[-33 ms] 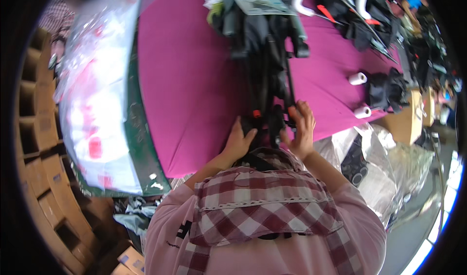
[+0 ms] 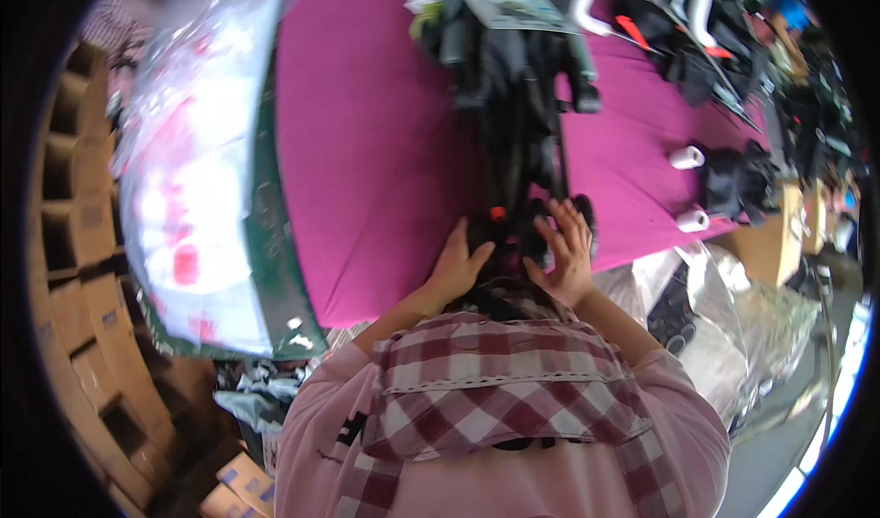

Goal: The person assembles baby strollers by attaching wheels to the frame and placing the seat onto the chassis. They then place the assembled stroller into a clear plastic bag and set it aside. The process is repeated for multiple units.

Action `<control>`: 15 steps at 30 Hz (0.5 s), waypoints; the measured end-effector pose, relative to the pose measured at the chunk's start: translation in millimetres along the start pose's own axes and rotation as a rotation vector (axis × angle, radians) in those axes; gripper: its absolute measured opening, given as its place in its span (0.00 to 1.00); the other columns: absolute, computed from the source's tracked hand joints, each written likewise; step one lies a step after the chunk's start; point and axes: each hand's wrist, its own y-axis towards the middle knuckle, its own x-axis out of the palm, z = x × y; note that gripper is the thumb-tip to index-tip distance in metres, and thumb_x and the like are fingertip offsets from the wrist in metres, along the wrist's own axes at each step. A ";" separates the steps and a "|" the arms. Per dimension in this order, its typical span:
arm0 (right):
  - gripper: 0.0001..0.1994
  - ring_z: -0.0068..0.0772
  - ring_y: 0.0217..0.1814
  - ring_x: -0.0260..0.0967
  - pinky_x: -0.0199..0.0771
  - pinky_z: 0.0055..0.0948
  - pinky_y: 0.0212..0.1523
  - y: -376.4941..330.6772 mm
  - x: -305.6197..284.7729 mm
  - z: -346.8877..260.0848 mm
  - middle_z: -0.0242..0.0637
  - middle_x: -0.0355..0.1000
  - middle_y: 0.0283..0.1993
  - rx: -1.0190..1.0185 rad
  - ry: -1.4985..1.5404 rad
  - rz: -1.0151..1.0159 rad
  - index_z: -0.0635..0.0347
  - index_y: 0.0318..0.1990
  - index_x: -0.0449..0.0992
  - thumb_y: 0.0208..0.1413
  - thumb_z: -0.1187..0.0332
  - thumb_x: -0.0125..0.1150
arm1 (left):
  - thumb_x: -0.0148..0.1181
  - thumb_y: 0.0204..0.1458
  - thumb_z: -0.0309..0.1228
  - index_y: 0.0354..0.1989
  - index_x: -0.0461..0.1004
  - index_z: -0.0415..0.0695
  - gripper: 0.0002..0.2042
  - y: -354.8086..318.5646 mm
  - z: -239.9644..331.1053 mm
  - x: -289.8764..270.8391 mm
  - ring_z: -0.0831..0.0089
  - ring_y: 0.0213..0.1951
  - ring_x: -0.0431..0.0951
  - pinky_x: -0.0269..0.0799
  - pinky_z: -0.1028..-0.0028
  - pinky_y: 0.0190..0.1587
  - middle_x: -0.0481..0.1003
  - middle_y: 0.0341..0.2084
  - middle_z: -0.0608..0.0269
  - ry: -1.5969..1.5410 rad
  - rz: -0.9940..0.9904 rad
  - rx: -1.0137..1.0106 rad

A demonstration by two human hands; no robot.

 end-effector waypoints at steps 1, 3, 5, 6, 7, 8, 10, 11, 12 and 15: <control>0.38 0.55 0.75 0.53 0.49 0.60 0.71 -5.2 19.6 -1.3 0.50 0.59 0.70 0.000 0.089 -0.127 0.56 0.65 0.66 0.44 0.60 0.72 | 0.60 0.60 0.34 0.66 0.59 0.36 0.29 -4.3 3.1 -12.3 0.57 0.57 0.73 0.65 0.61 0.62 0.70 0.57 0.43 -0.096 0.026 -0.032; 0.33 0.57 0.74 0.53 0.51 0.58 0.71 -4.4 35.5 -6.1 0.50 0.59 0.70 -0.027 0.072 -0.069 0.58 0.62 0.68 0.45 0.66 0.67 | 0.60 0.60 0.34 0.64 0.61 0.36 0.27 1.8 10.3 -55.0 0.54 0.56 0.74 0.65 0.58 0.61 0.70 0.56 0.41 -0.297 0.112 -0.078; 0.28 0.58 0.74 0.54 0.52 0.56 0.71 2.5 45.3 -12.1 0.51 0.60 0.69 -0.018 0.064 -0.063 0.59 0.59 0.71 0.46 0.71 0.63 | 0.60 0.60 0.33 0.63 0.62 0.36 0.26 18.1 -18.8 -119.0 0.48 0.56 0.72 0.64 0.54 0.62 0.69 0.57 0.40 0.148 0.413 0.079; 0.26 0.59 0.73 0.54 0.53 0.55 0.71 5.1 49.1 -18.1 0.51 0.60 0.69 0.018 0.046 -0.064 0.60 0.58 0.72 0.47 0.73 0.61 | 0.61 0.60 0.33 0.63 0.62 0.36 0.26 27.5 -35.9 -155.8 0.46 0.57 0.72 0.64 0.52 0.62 0.68 0.57 0.40 0.378 0.536 0.153; 0.26 0.59 0.73 0.54 0.53 0.55 0.71 5.7 52.1 -19.8 0.51 0.61 0.68 0.027 0.033 -0.068 0.61 0.58 0.72 0.47 0.74 0.60 | 0.61 0.59 0.32 0.63 0.63 0.37 0.26 35.9 -53.2 -195.3 0.43 0.58 0.69 0.62 0.51 0.63 0.68 0.58 0.40 0.518 0.692 0.230; 0.25 0.60 0.73 0.54 0.53 0.54 0.71 5.8 54.8 -23.2 0.51 0.61 0.68 0.042 0.008 -0.070 0.61 0.57 0.73 0.48 0.76 0.59 | 0.61 0.58 0.31 0.63 0.63 0.38 0.26 40.2 -69.6 -237.2 0.40 0.60 0.67 0.61 0.50 0.64 0.68 0.58 0.40 0.652 0.840 0.312; 0.24 0.60 0.73 0.54 0.54 0.54 0.71 7.3 62.1 -25.5 0.51 0.62 0.67 0.098 0.006 -0.060 0.61 0.58 0.72 0.49 0.77 0.57 | 0.62 0.55 0.29 0.63 0.64 0.39 0.27 40.9 -77.4 -318.6 0.39 0.63 0.63 0.59 0.49 0.66 0.66 0.60 0.39 0.722 0.891 0.239; 0.24 0.61 0.73 0.53 0.53 0.54 0.71 6.1 65.1 -24.9 0.51 0.62 0.67 0.095 -0.021 -0.043 0.62 0.59 0.71 0.52 0.77 0.56 | 0.63 0.54 0.30 0.66 0.62 0.41 0.30 39.0 -77.3 -345.7 0.38 0.66 0.58 0.57 0.49 0.67 0.61 0.65 0.39 0.687 0.962 0.035; 0.23 0.61 0.73 0.53 0.53 0.54 0.71 5.8 65.5 -22.1 0.51 0.62 0.67 0.097 -0.035 -0.042 0.62 0.60 0.71 0.53 0.76 0.56 | 0.63 0.55 0.32 0.70 0.58 0.45 0.33 33.7 -103.8 -378.4 0.38 0.69 0.54 0.56 0.47 0.68 0.56 0.69 0.41 0.777 1.031 -0.013; 0.23 0.61 0.74 0.52 0.52 0.54 0.72 8.0 70.3 -22.8 0.51 0.64 0.66 0.155 -0.067 -0.033 0.63 0.62 0.69 0.57 0.73 0.54 | 0.57 0.60 0.42 0.73 0.54 0.51 0.33 31.4 -144.3 -443.2 0.45 0.73 0.46 0.45 0.44 0.71 0.49 0.73 0.49 0.903 0.886 -0.402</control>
